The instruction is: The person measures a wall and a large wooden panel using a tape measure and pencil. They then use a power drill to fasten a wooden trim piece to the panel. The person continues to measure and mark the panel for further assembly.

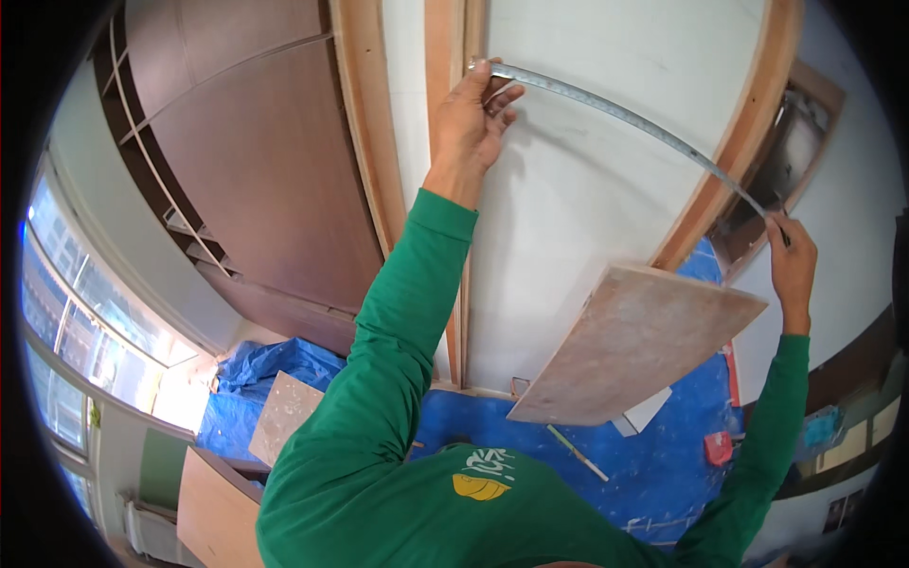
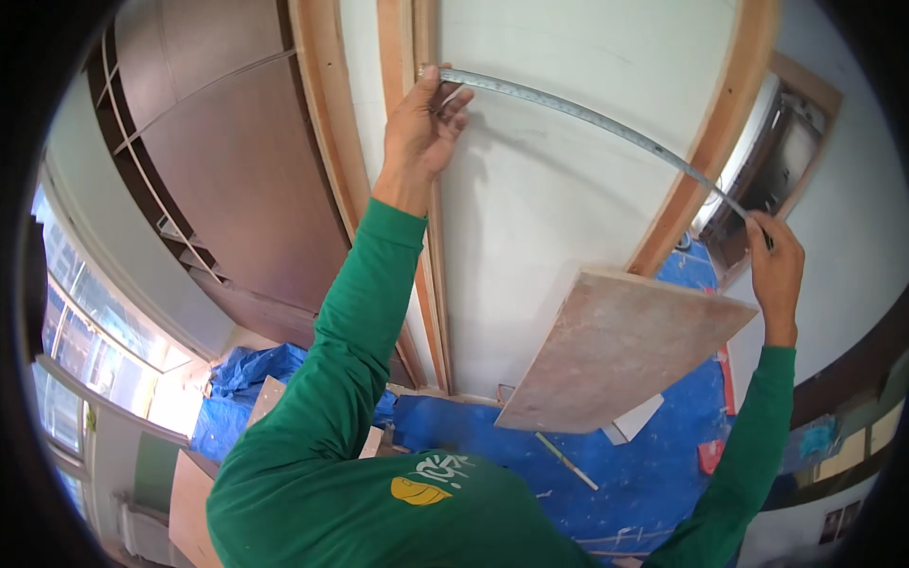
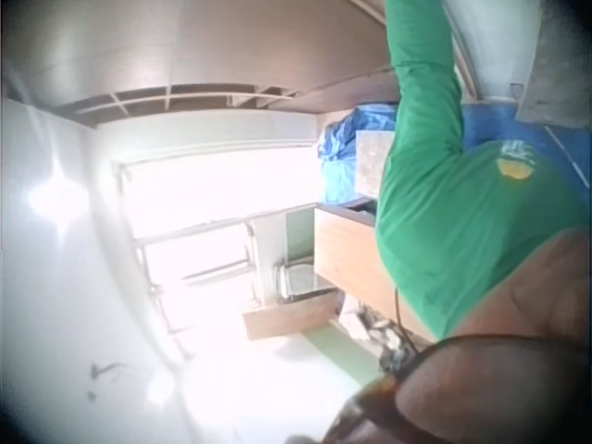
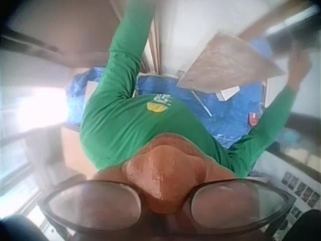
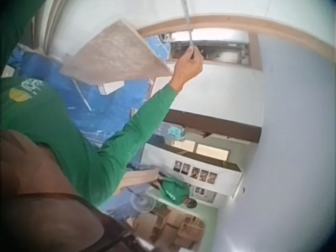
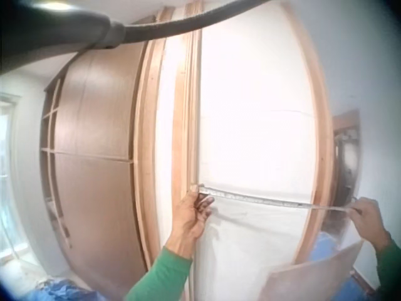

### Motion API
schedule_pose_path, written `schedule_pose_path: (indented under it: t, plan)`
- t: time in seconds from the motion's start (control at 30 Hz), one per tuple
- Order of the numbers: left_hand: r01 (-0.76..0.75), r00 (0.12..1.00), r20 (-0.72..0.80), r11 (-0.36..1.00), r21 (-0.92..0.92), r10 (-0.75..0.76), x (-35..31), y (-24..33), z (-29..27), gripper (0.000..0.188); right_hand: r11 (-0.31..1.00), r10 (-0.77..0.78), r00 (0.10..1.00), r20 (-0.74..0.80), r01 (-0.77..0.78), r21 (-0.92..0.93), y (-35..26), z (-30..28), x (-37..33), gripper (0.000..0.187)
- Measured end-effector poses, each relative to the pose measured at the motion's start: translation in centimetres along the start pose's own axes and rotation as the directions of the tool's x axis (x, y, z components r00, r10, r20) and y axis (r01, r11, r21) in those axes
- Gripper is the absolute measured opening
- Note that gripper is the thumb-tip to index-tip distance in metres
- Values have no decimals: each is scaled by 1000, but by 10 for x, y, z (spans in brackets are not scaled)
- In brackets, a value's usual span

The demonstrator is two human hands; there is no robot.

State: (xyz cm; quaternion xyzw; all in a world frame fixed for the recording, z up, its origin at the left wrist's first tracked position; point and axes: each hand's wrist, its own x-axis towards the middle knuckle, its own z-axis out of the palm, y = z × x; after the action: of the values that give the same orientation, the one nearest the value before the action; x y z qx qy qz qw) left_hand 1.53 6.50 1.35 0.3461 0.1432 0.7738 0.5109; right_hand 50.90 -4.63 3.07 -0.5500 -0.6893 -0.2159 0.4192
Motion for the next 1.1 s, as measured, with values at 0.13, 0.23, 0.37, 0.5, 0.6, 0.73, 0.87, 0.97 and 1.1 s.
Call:
schedule_pose_path:
  t: [0.13,0.23,0.37,0.5,0.6,0.73,0.87,0.97,1.1]
  plan:
    - [-44,997,53,995,-87,49,31,-12,-30,25,980,-201,976,-80,200,-26,27,18,26,29]
    - [20,999,-25,985,-170,-25,35,-7,-25,17,980,-170,984,-49,164,-115,29,12,50,31]
    - [12,992,-121,993,-121,-27,14,-2,6,16,978,-139,990,-34,132,-160,59,19,62,31]
    - [2,993,-118,998,-70,-10,20,6,3,19,974,-107,994,-14,102,-201,67,33,74,30]
    - [-2,991,-133,999,-44,-4,20,7,0,20,983,-106,994,2,105,-153,47,24,77,32]
    - [4,990,-144,999,-35,-9,20,6,0,20,981,-132,987,-91,118,-152,50,31,72,27]
    - [6,990,-142,1000,-27,-10,19,9,-1,19,980,-142,981,-130,122,-155,40,30,68,25]
    - [7,992,-128,1000,-15,-8,23,7,-1,19,963,-228,957,-178,194,-187,53,37,73,23]
    - [0,993,-121,1000,7,1,24,9,-7,20,963,-215,944,-252,163,-213,44,36,69,22]
